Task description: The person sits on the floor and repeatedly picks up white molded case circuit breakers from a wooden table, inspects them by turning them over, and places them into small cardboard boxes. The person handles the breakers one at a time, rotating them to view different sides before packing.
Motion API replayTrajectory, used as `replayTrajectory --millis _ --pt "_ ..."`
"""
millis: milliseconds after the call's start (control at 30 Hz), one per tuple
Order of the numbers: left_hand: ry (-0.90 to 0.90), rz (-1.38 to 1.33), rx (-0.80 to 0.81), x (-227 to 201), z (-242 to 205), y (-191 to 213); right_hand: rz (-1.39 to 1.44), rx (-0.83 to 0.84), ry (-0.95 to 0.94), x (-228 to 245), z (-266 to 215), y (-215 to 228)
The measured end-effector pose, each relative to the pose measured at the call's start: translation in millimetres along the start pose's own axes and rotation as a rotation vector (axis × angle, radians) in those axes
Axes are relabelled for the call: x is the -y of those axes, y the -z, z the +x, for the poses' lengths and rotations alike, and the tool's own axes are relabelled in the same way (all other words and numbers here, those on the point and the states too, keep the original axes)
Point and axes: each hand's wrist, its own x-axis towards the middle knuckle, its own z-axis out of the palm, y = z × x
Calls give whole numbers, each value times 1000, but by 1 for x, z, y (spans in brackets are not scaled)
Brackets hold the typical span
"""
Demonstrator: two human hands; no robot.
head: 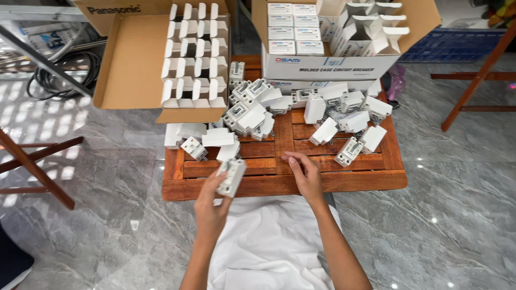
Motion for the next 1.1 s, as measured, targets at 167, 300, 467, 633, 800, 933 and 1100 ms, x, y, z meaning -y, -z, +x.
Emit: replayTrajectory --millis 167,300,467,633,800,933,1100 --pt "-114 -105 91 -34 48 -76 413 59 -148 -28 -1 -6" --pt "-42 -259 274 -57 75 -111 706 -9 -281 -70 9 -10" --pt "101 -432 391 -52 90 -120 793 -86 -257 -68 15 -2" --pt "264 -680 368 -17 106 -134 900 -96 -233 -49 11 2" --pt "556 -989 364 10 122 -156 858 -49 -227 -47 10 0" --pt "509 -1043 416 -32 122 -163 787 -107 -209 -63 9 -3" --pt "702 -1140 498 -21 117 -180 633 -132 -223 -70 11 -7"
